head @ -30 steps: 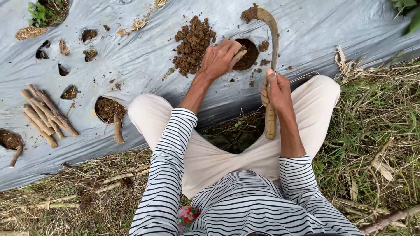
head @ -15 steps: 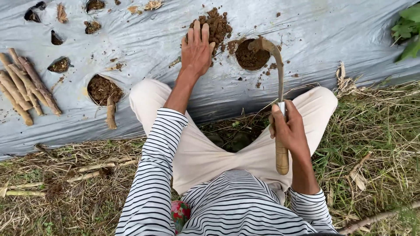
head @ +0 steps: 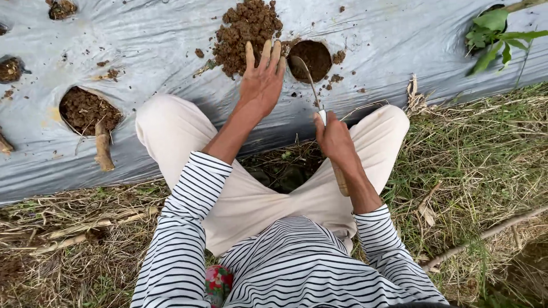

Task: The person uses a curved sickle to loosen soil inside a hole in a plastic mulch sheet. They then pick up cassava cuttings and place them into the prepared hole, covering them with soil using their hands. The person repeats this process for another hole, using the sickle to clear debris and pack the soil around the planted cuttings.

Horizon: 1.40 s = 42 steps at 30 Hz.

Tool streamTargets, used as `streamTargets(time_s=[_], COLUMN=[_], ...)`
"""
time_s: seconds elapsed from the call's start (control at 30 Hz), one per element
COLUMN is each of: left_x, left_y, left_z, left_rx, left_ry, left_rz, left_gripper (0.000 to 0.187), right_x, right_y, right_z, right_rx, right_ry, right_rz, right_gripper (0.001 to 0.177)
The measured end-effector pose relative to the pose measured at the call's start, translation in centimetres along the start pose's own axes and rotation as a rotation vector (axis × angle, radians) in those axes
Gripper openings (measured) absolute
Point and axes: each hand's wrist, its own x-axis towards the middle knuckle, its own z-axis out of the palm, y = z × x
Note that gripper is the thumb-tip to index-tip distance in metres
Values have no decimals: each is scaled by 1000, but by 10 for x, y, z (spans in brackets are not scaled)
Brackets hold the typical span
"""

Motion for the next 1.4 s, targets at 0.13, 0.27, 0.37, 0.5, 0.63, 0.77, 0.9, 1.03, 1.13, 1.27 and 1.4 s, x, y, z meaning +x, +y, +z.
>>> streamTargets(time_s=[0.13,0.27,0.37,0.5,0.63,0.77,0.9,1.03,1.13,1.27,1.4], left_x=[-8,2,4,2,7,10,10,7,11,11,16], left_y=[1,7,9,13,20,12,16,12,15,17,10], left_z=[12,13,17,7,16,8,23,10,11,22,18], left_rx=[-101,-119,-20,-63,-141,-61,25,-68,-45,17,-48], left_ry=[-142,-318,-402,-481,-476,-518,-94,-103,-166,-141,-172], left_rz=[14,-4,-9,-33,-68,-40,60,63,55,65,62], left_gripper=[42,51,58,76,77,81,39,40,35,40,36], right_x=[-42,-12,-11,-48,11,-20,18,-11,-12,2,-29], right_y=[-11,0,-1,-41,18,-2,-2,-2,9,4,-4], right_z=[-18,13,6,-27,31,-7,20,-8,-1,9,-13], right_rx=[114,101,69,168,94,172,715,638,634,733,566], right_ry=[103,122,69,14,46,56,51,-65,39,-22,69], right_rz=[-27,-10,68,208,116,133,228,306,201,290,222], right_gripper=[40,37,44,50,55,49,50,44,45,46,50])
